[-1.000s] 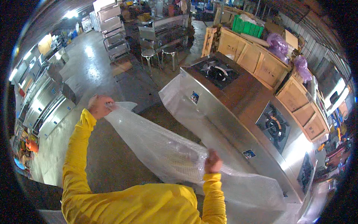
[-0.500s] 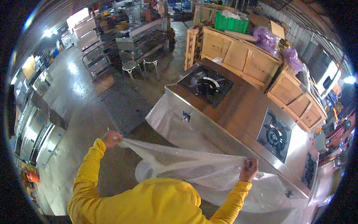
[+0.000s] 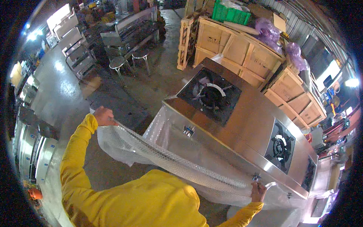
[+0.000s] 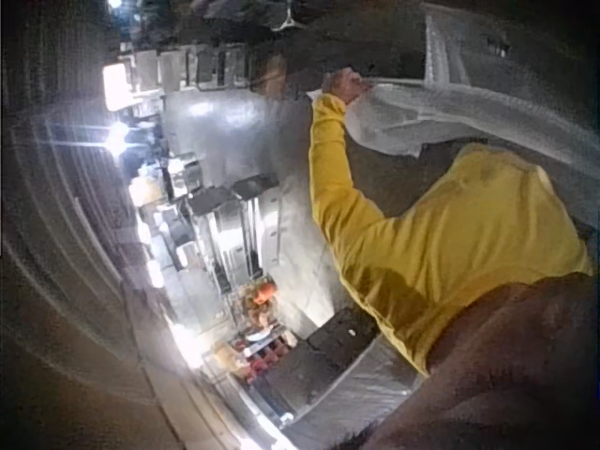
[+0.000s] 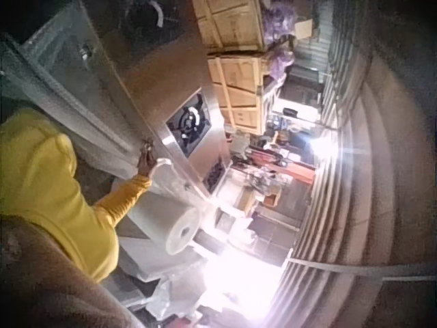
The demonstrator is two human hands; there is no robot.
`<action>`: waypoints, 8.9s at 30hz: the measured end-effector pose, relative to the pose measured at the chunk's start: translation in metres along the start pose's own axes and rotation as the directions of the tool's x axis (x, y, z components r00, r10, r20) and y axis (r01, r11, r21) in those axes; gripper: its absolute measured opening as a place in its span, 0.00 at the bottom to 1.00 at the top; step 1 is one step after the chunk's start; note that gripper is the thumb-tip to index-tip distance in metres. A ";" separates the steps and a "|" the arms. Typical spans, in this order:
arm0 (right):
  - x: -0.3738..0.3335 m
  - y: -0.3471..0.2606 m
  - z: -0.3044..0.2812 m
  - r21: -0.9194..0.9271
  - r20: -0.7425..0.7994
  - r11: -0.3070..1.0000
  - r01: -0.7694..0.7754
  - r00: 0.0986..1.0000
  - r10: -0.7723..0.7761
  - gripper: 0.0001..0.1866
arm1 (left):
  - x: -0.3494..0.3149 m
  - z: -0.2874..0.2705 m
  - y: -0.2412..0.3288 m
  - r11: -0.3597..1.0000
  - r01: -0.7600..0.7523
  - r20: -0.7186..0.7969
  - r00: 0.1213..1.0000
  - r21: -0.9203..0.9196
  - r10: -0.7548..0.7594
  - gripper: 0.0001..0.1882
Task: The person wraps a stainless steel commercial kitchen appliance with bubble wrap. They unroll the bubble wrap, cut it to size with a box cutter, and secure it with packing tape.
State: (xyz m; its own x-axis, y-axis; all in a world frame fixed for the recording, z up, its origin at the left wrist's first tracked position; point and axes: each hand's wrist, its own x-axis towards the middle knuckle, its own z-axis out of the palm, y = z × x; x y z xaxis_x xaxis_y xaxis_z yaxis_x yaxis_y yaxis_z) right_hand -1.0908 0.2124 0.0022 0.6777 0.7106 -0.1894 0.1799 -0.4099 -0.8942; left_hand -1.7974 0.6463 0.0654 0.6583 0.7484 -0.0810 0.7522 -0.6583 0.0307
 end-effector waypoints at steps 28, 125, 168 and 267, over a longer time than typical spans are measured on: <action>0.089 0.019 0.022 -0.685 -0.604 0.602 -0.410 0.781 -0.156 0.20 | 0.267 0.058 -0.084 0.681 -0.144 -0.174 0.984 -0.718 0.025 0.18; 0.014 0.351 -0.753 -0.482 -0.722 0.811 -0.331 0.675 -0.154 0.27 | 0.294 0.107 1.198 0.723 -0.640 -0.505 0.728 -0.259 0.463 0.06; 0.046 0.474 -0.833 -0.518 -0.719 0.808 -0.280 0.655 -0.234 0.07 | 0.288 0.150 1.201 0.792 -0.549 -0.794 0.591 -0.266 0.142 0.23; -0.576 0.064 0.628 -0.227 0.830 0.363 0.904 0.375 -0.413 0.14 | -0.836 -0.043 0.280 0.810 -0.201 0.321 0.844 -0.551 0.428 0.07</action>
State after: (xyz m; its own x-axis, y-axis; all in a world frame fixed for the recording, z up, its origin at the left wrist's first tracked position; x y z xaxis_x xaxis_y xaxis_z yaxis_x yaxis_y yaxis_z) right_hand -1.9173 0.1360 -0.2004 -0.4123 0.9102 -0.0379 0.8396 0.3635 -0.4038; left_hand -2.1356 -0.1602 0.1845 0.8684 0.3240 -0.3755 0.4935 -0.6391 0.5899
